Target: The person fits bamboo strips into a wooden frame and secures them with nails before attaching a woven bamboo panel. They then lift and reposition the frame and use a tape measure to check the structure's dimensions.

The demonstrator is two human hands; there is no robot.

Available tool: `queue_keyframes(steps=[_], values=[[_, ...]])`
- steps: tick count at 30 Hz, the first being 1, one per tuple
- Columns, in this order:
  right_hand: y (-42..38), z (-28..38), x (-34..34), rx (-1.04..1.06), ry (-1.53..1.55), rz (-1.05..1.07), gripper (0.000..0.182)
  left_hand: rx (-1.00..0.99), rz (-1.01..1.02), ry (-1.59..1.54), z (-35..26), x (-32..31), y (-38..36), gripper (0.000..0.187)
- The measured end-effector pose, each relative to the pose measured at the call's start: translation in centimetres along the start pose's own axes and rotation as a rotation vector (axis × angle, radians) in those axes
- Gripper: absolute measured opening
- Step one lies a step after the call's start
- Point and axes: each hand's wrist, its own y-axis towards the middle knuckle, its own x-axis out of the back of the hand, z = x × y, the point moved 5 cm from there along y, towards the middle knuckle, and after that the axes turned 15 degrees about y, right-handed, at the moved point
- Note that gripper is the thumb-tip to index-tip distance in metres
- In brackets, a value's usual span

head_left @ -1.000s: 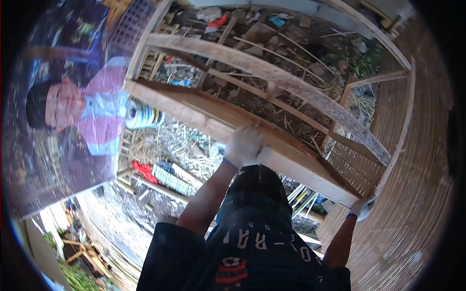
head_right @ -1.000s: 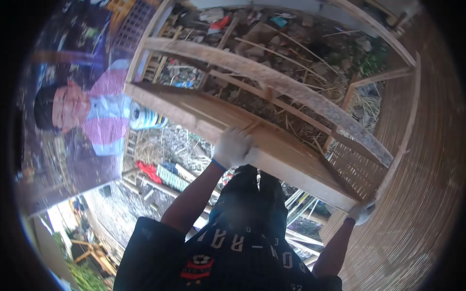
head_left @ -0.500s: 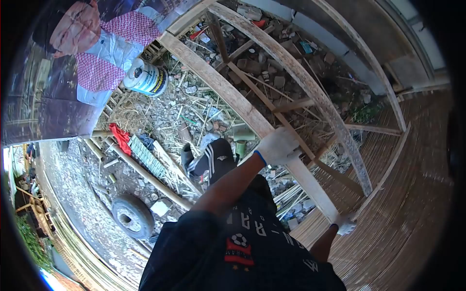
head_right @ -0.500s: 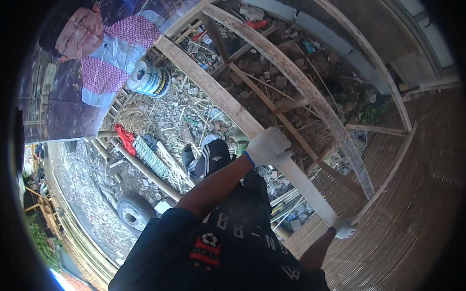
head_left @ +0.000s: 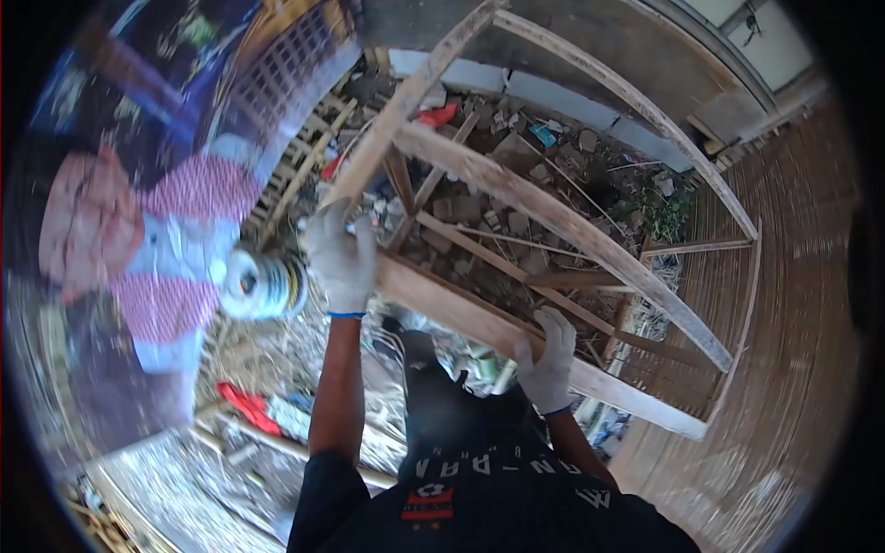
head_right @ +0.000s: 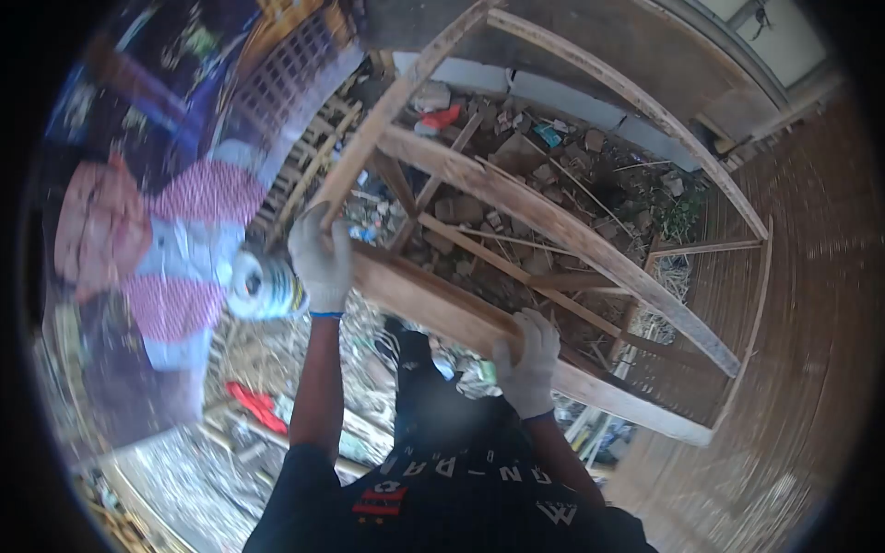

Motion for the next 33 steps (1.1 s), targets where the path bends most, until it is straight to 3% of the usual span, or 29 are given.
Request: queue_keyframes(steps=[2, 3, 5, 7, 9, 19, 24, 26, 31, 33], values=[[2.0, -0.2, -3.6, -0.124, -0.131, -0.037, 0.041, -0.08, 0.102, 0.122, 5.0, -2.7, 5.2, 0.042], [2.9, -0.4, -4.9, -0.174, -0.278, -0.144, 0.027, -0.107, 0.252, 0.079, 6.6, -4.7, 6.8, 0.045], [2.9, -1.3, -5.5, -0.263, -0.228, -0.14, 0.022, -0.154, 0.565, 0.005, 9.1, -7.9, 8.4, 0.052], [3.0, -1.3, -5.4, -0.301, -0.232, -0.147, 0.015, 0.071, 1.17, -0.293, 8.9, -9.8, 8.3, 0.059], [3.5, -0.7, -5.2, -0.266, -0.293, -0.169, 0.011, 0.239, 1.158, -0.439, 8.5, -10.1, 7.1, 0.059], [3.9, -0.2, -5.3, -0.346, -0.341, -0.2, 0.024, 0.061, 1.07, -0.136, 8.2, -12.1, 8.1, 0.06], [4.1, -0.6, -4.7, -0.396, -0.306, -0.154, 0.023, 0.05, 1.069, -0.134, 8.9, -13.0, 7.7, 0.057], [4.1, -0.4, -4.7, -0.407, -0.316, -0.177, 0.021, 0.048, 1.022, -0.117, 9.3, -13.3, 7.5, 0.056], [3.4, -0.6, -4.4, -0.489, -0.318, -0.252, 0.017, 0.109, 1.162, -0.209, 7.4, -11.0, 8.6, 0.064], [3.0, -0.8, -4.5, -0.559, -0.341, -0.288, 0.023, 0.044, 1.094, -0.257, 7.1, -11.1, 8.6, 0.066]])
